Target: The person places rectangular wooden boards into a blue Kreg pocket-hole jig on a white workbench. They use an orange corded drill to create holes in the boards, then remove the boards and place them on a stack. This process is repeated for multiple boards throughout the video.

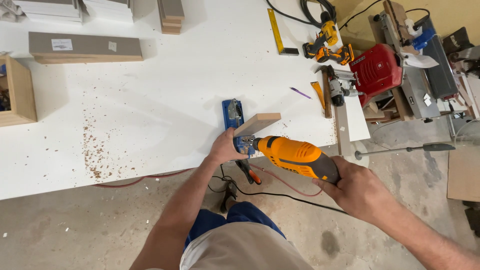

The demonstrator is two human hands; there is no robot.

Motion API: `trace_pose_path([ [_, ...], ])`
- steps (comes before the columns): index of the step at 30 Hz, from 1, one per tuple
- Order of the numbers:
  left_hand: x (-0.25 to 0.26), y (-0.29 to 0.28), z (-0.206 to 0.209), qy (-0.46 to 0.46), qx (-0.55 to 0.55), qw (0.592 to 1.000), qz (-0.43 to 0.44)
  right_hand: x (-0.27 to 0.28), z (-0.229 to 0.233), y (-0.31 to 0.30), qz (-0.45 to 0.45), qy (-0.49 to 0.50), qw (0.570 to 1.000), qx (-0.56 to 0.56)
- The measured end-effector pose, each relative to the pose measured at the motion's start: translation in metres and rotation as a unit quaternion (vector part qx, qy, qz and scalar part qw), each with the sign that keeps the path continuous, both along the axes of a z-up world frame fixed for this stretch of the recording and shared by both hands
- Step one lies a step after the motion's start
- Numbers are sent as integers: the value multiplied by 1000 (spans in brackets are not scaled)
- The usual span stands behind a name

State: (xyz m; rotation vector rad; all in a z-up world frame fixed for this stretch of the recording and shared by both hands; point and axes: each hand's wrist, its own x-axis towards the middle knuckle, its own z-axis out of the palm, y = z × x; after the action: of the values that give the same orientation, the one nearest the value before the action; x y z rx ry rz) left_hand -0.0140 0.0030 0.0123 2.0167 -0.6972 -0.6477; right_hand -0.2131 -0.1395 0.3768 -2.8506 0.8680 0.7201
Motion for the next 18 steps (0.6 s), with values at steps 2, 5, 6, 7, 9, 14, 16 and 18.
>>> trace_pose_path([
  [2, -1, 0, -2, -4, 0, 1000, 2, 1, -4, -1, 1, 0, 1000, -2],
  [5, 2, 0, -1, -8, -9, 1000, -6, 3, -14, -1, -31, 34, 999, -12],
  [6, 1, 0, 1, -2, -3, 1000, -6, 1, -19, -4, -17, 16, 1000, -7],
  [7, 1, 1, 3, 4, 3, 1000, -6, 0, -25, -7, -3, -2, 1000, -2],
  [9, 2, 0, 0, 0, 5, 1000, -7, 3, -27, -5, -10, 13, 1000, 0],
  [14, 2, -5, -22, -22, -15, 1000, -6, 9, -31, 0, -42, 53, 998, -15],
  [16, 1, -5, -28, -28, -19, 999, -6, 8, -33, -2, -39, 45, 998, -1],
  [18, 2, -8, -30, -32, -17, 999, -6, 9, -37, -8, -28, 45, 999, -10],
])
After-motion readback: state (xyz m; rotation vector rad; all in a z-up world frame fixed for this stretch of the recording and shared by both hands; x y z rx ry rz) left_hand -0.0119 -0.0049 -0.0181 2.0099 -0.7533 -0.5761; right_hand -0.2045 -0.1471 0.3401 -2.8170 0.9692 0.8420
